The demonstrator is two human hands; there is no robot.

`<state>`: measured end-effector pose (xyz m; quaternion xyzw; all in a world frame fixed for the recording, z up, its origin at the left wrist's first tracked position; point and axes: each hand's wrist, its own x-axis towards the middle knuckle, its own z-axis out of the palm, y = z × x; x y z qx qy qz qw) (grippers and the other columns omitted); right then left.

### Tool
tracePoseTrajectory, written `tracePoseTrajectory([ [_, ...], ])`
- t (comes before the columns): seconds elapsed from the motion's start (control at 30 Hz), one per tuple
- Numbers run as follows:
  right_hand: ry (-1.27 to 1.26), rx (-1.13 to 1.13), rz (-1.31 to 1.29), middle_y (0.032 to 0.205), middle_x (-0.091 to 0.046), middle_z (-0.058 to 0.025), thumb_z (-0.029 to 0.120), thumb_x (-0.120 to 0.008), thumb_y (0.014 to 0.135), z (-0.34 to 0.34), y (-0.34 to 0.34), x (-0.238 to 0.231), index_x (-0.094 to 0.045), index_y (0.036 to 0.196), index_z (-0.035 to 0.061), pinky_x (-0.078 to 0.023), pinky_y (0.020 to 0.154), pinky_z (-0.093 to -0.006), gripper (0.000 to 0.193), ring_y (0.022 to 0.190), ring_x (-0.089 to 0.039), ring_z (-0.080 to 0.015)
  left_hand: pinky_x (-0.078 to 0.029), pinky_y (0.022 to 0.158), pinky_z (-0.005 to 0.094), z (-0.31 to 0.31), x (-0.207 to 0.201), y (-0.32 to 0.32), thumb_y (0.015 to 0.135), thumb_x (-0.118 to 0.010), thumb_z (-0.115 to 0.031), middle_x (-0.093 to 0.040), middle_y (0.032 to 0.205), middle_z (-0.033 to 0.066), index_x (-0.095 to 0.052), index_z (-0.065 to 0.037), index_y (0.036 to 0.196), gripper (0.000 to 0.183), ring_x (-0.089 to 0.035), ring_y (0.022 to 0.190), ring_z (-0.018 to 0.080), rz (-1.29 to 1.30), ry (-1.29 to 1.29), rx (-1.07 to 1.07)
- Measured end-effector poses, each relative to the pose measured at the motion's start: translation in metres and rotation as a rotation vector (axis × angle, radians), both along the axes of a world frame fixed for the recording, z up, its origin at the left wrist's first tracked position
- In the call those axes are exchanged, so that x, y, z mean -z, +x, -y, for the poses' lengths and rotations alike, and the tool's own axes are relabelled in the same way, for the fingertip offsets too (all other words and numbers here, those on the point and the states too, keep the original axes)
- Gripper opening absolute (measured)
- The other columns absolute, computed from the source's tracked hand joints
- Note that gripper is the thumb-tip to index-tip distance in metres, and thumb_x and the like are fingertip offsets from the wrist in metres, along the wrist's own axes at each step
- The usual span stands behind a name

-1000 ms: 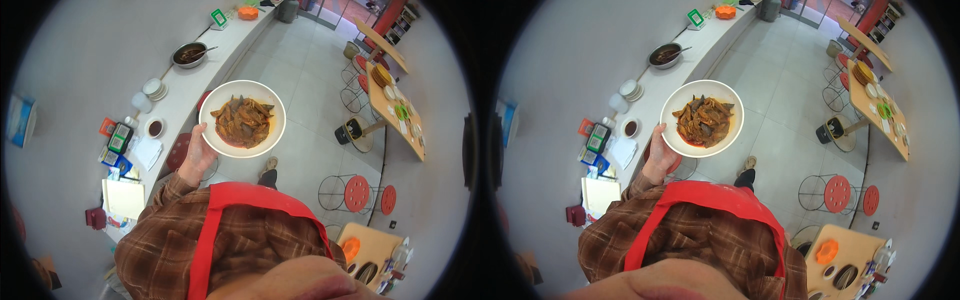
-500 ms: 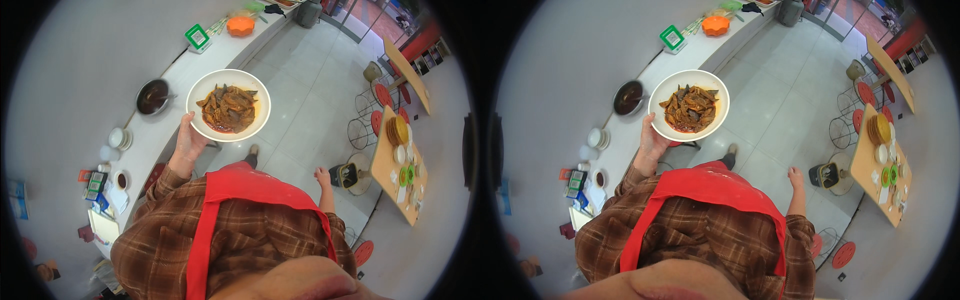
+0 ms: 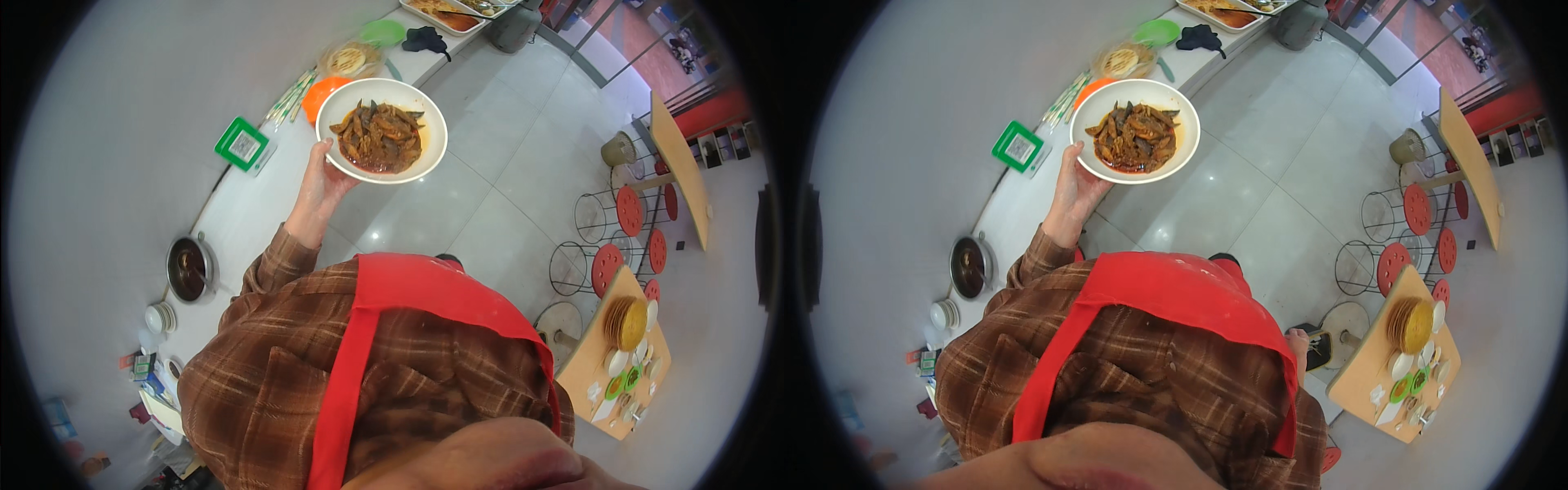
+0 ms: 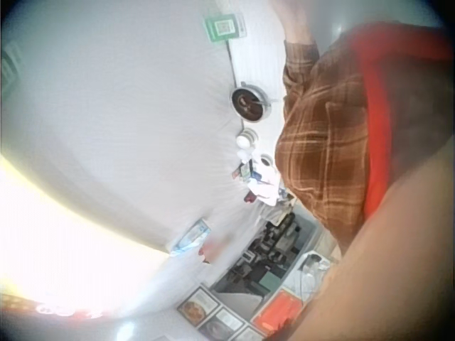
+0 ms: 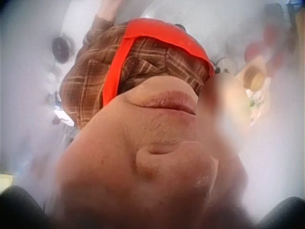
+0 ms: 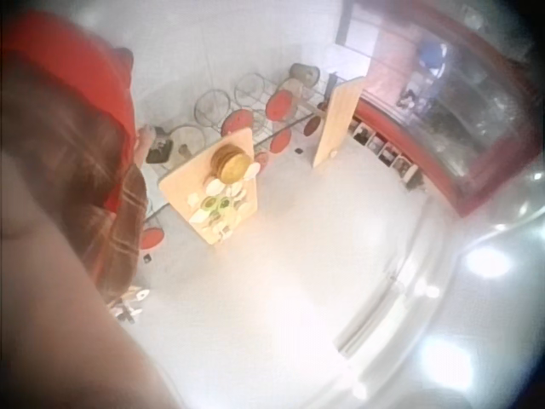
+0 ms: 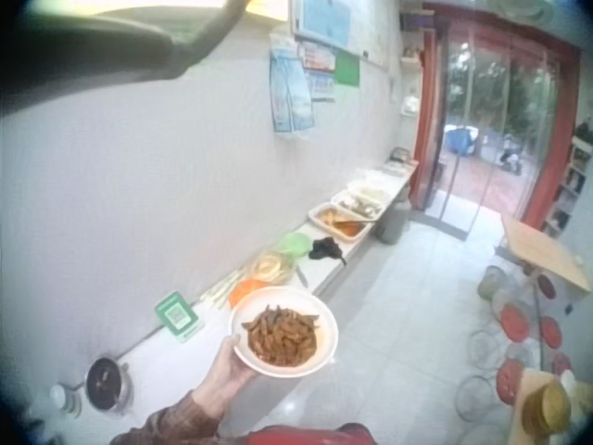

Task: The person kneads and rolls a piece of dough on a floured metal countertop. They briefly walk to a buffet area to pick up a plate of food and return to continue kneading the dough into a long rope shape.

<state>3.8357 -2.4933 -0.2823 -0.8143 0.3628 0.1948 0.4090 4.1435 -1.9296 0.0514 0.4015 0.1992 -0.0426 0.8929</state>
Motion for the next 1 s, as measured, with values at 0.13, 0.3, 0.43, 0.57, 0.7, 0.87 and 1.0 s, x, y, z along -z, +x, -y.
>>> tracePoseTrajectory([
  [0.13,0.159,0.193,-0.015,0.067,-0.063,-0.0089,0.023,-0.050,0.084,0.040,0.066,0.055,-0.059,0.090,-0.0019,-0.046,0.052,-0.0296,0.027,0.060,-0.060,-0.0172,-0.044,0.094,0.0419,0.012,0.033,0.101,0.087,-0.048,-0.035,-0.039,0.130,0.0152,-0.027,-0.004,0.132,0.059,-0.044,0.118,0.0283,0.022,-0.039,-0.031],
  [0.3,0.148,-0.075,-0.048,0.067,-0.062,-0.0082,0.024,-0.050,0.084,0.100,0.260,0.046,-0.059,0.090,-0.0015,-0.045,0.051,-0.0285,0.028,0.060,-0.060,-0.0166,-0.047,0.091,0.0420,0.058,0.061,0.204,0.086,-0.048,-0.037,-0.040,0.127,0.0189,-0.028,-0.003,0.131,0.060,-0.047,0.114,0.0304,-0.058,0.014,-0.233],
  [0.43,0.089,-0.255,0.027,0.069,-0.062,-0.0075,0.026,-0.051,0.084,0.090,0.457,0.017,-0.059,0.091,-0.0008,-0.045,0.049,-0.0273,0.029,0.059,-0.060,-0.0150,-0.049,0.088,0.0415,0.056,0.075,0.275,0.086,-0.048,-0.038,-0.044,0.121,0.0192,-0.029,-0.003,0.130,0.059,-0.050,0.110,0.0301,-0.061,0.106,-0.286],
  [0.57,0.029,-0.278,-0.012,0.072,-0.063,-0.0065,0.031,-0.051,0.083,0.105,0.619,-0.026,-0.059,0.094,0.0017,-0.043,0.047,-0.0263,0.032,0.062,-0.060,-0.0131,-0.050,0.087,0.0415,0.066,0.092,0.364,0.086,-0.049,-0.037,-0.042,0.120,0.0219,-0.029,-0.002,0.129,0.059,-0.049,0.109,0.0321,-0.061,0.078,-0.344],
  [0.7,0.072,-0.357,0.051,0.079,-0.063,-0.0066,0.031,-0.051,0.085,0.096,0.721,-0.018,-0.059,0.100,0.0038,-0.044,0.052,-0.0256,0.032,0.067,-0.061,-0.0130,-0.050,0.084,0.0439,0.071,0.116,0.429,0.086,-0.051,-0.034,-0.051,0.109,0.0191,-0.038,-0.002,0.122,0.050,-0.055,0.099,0.0267,-0.119,0.133,-0.387],
  [0.87,0.260,-0.510,-0.059,0.080,-0.062,-0.0052,0.027,-0.050,0.088,0.076,0.777,0.014,-0.058,0.104,0.0054,-0.043,0.055,-0.0256,0.028,0.070,-0.059,-0.0113,-0.053,0.075,0.0391,0.060,0.168,0.519,0.086,-0.050,-0.030,-0.054,0.104,0.0119,-0.041,-0.006,0.121,0.044,-0.057,0.093,0.0210,-0.168,0.283,-0.396],
  [1.0,0.187,-0.715,-0.164,0.078,-0.061,-0.0043,0.028,-0.051,0.087,0.127,0.799,0.071,-0.058,0.102,0.0057,-0.043,0.057,-0.0261,0.028,0.070,-0.057,-0.0104,-0.053,0.072,0.0367,0.069,0.180,0.585,0.086,-0.051,-0.033,-0.056,0.100,0.0089,-0.044,-0.007,0.117,0.041,-0.058,0.090,0.0195,-0.179,0.498,-0.355],
])
